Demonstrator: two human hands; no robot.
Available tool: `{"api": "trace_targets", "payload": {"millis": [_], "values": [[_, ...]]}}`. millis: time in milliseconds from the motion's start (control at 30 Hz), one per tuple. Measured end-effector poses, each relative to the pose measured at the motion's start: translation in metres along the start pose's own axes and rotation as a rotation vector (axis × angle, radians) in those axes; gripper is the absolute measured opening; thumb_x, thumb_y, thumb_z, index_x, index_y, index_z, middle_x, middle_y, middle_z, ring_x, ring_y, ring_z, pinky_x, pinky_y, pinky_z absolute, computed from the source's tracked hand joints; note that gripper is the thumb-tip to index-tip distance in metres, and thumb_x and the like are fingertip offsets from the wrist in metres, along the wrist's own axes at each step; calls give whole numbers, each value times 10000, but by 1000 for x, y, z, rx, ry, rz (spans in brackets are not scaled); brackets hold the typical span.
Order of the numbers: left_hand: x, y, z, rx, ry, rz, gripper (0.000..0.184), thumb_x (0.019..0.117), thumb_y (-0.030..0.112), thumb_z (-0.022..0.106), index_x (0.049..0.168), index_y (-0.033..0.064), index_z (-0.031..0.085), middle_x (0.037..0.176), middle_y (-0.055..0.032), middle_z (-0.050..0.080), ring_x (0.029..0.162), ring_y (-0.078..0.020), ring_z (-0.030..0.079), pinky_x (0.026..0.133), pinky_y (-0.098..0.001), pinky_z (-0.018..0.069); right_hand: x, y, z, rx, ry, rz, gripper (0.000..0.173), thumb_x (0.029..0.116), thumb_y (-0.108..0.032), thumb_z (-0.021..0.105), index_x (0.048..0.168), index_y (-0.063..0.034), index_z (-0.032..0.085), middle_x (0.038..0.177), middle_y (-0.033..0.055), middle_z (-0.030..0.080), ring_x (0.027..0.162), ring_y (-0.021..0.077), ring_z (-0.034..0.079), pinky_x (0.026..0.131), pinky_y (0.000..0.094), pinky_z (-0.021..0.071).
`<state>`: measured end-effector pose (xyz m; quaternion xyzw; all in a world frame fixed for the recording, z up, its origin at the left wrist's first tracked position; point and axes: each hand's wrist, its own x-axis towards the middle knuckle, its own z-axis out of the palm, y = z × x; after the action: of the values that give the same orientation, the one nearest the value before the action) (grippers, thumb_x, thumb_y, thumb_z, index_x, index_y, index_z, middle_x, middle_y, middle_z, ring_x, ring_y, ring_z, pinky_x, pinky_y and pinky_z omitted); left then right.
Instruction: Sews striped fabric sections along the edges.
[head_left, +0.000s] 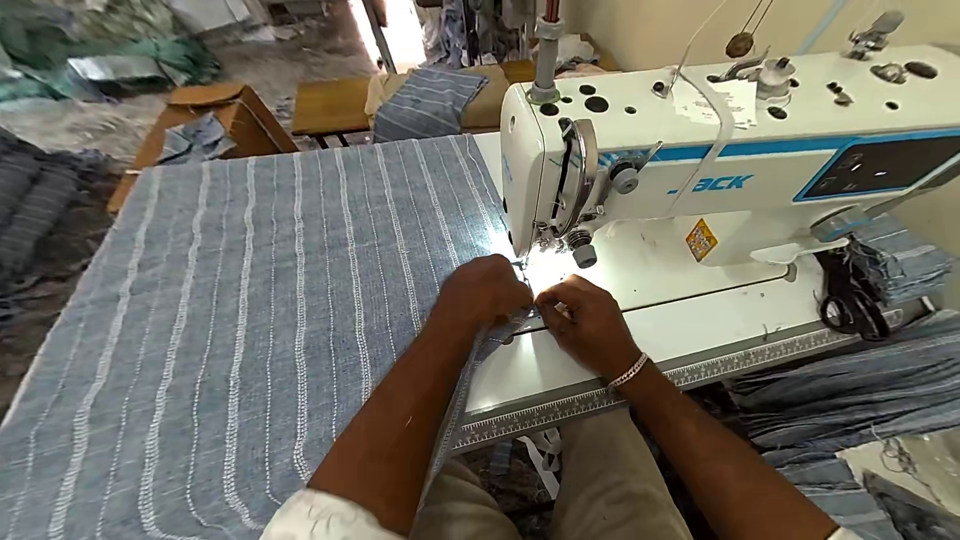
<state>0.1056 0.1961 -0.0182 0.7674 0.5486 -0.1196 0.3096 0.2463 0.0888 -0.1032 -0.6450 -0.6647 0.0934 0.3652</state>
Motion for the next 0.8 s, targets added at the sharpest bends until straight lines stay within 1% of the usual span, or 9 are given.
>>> {"api": "trace_targets", "payload": {"millis": [100, 167, 233, 433, 533, 600, 667, 733, 800], "values": [[-25, -22, 20, 204, 374, 24, 621, 855, 603, 738, 1127, 46, 700, 1141, -245, 672, 1147, -479, 607, 854, -690, 480, 2, -2, -1, -73, -20, -45, 157, 971, -174, 629, 1009, -125, 773, 897, 49, 668, 789, 167, 662, 680, 358, 573], [-23, -36, 36, 176, 424, -18, 798, 899, 710, 605, 1435, 119, 579, 1509, -262, 489, 1452, -530, 351, 1071, -783, 305, 6, -6, -1, -178, -58, -33, 196, 983, -174, 606, 1073, -124, 773, 955, 77, 670, 807, 201, 679, 669, 382, 587], [-7, -47, 46, 137, 456, -37, 867, 913, 790, 470, 1554, 206, 465, 1652, -221, 322, 1533, -515, 207, 1144, -802, 134, 10, -12, -1, -274, -144, 26, 281, 1000, -165, 565, 1210, -150, 750, 1041, 105, 665, 816, 225, 690, 652, 400, 591], [33, -65, 30, 92, 568, 13, 1014, 816, 914, 443, 1549, 215, 479, 1651, -214, 329, 1547, -487, 201, 1174, -782, 79, 20, 4, -56, -26, -468, 120, 393, 1068, -252, 534, 1428, -116, 615, 1165, 127, 659, 932, 202, 684, 825, 399, 600], [38, -70, 25, 99, 566, 15, 1078, 772, 962, 416, 1552, 220, 472, 1664, -214, 302, 1557, -476, 178, 1179, -777, 64, -6, 24, -146, -317, -233, 258, 380, 1078, -254, 543, 1416, -95, 612, 1204, 124, 727, 1044, 268, 723, 917, 509, 594], [38, -70, 25, 107, 564, 9, 1084, 771, 965, 410, 1553, 218, 470, 1667, -212, 296, 1556, -471, 187, 1179, -773, 63, -27, 50, -183, -620, -79, 389, 400, 1051, -188, 579, 1424, -44, 594, 1333, 238, 651, 1191, 462, 642, 956, 741, 468], [38, -68, 29, 107, 574, 15, 1072, 784, 950, 421, 1545, 197, 478, 1662, -204, 312, 1553, -465, 202, 1183, -770, 61, -42, 71, -182, -747, -238, 501, 652, 931, -22, 657, 1541, 11, 431, 1550, 283, 449, 1366, 552, 470, 1053, 868, 238], [33, -67, 33, 82, 591, 61, 993, 825, 886, 485, 1506, 166, 524, 1642, -181, 363, 1547, -452, 234, 1186, -768, 60, -42, 77, -174, -788, -411, 562, 839, 859, 17, 720, 1595, 13, 318, 1615, 254, 368, 1389, 515, 465, 1072, 870, 186], [19, -71, 39, 28, 599, 148, 821, 880, 751, 585, 1419, 133, 606, 1588, -190, 440, 1531, -462, 265, 1186, -767, 90, -37, 82, -177, -760, -433, 563, 700, 939, -41, 660, 1576, -5, 372, 1596, 229, 414, 1369, 480, 502, 1067, 841, 234]]}}
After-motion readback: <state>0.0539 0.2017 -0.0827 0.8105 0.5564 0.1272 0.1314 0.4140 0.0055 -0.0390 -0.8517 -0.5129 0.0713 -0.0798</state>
